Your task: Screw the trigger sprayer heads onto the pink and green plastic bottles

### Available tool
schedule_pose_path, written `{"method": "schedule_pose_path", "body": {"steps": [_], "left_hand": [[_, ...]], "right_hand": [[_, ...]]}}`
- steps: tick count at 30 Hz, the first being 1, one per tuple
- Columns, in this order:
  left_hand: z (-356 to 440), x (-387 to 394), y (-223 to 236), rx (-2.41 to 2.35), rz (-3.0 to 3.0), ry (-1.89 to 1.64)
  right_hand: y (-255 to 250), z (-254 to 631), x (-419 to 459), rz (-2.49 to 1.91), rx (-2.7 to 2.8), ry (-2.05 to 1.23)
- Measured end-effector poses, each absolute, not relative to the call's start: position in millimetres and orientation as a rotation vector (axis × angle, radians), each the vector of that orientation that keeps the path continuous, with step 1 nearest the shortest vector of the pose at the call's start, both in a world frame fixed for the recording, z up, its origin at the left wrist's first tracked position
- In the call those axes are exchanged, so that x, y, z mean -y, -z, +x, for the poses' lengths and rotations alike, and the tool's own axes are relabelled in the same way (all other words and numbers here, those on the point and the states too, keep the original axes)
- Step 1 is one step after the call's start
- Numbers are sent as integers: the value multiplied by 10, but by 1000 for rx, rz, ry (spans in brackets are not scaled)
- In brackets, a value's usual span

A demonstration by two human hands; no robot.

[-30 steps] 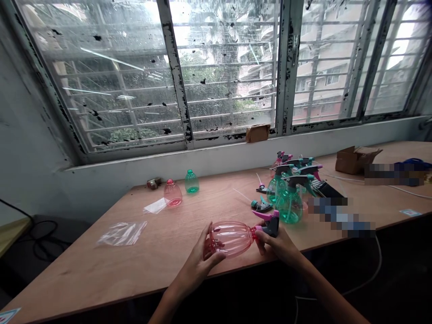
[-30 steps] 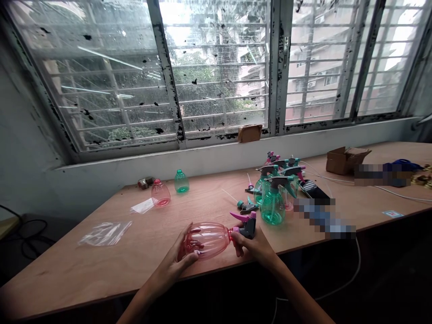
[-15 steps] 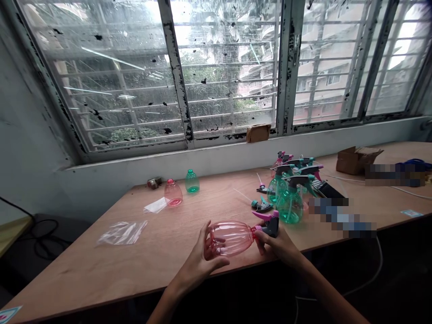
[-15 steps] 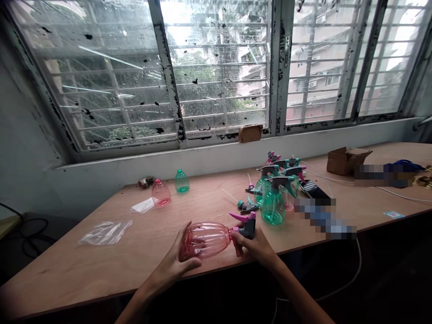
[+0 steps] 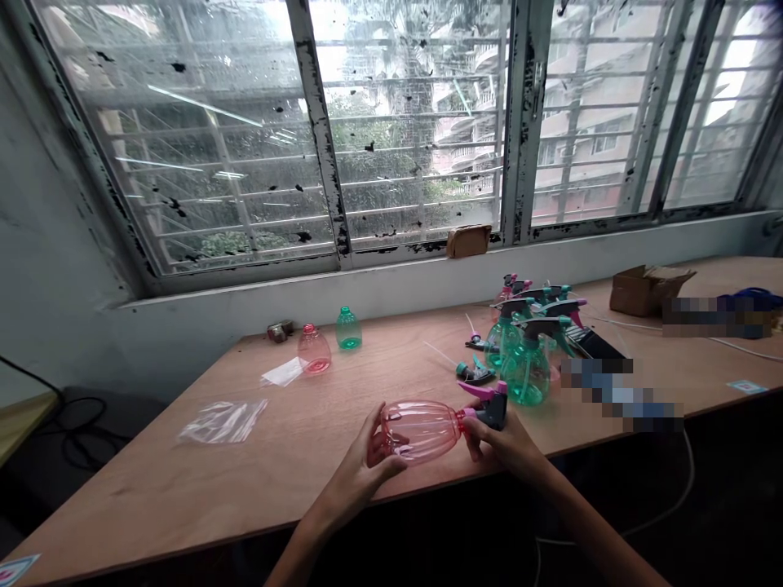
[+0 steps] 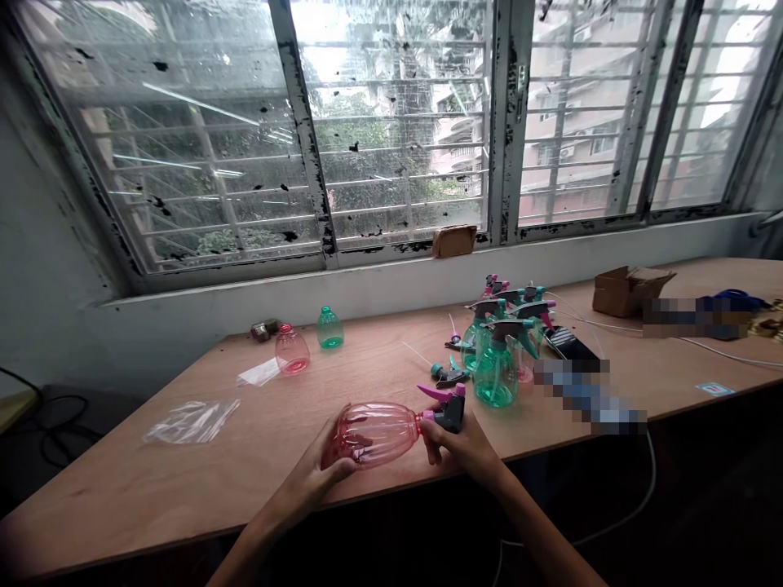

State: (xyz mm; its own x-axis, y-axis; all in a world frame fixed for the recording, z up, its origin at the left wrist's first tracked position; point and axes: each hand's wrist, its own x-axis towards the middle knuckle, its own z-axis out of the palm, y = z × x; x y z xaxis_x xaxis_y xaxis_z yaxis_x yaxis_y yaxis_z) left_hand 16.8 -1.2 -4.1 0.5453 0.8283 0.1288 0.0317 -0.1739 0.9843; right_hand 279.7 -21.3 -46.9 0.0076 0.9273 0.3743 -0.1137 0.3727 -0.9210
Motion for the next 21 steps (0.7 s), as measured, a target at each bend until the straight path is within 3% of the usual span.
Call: {"method": "schedule_pose_path", "body": {"steps": [21], "left_hand": [[156, 42, 53, -696, 1641, -810]], "right_hand": [[441, 2806, 213, -842, 1276, -940]]}}
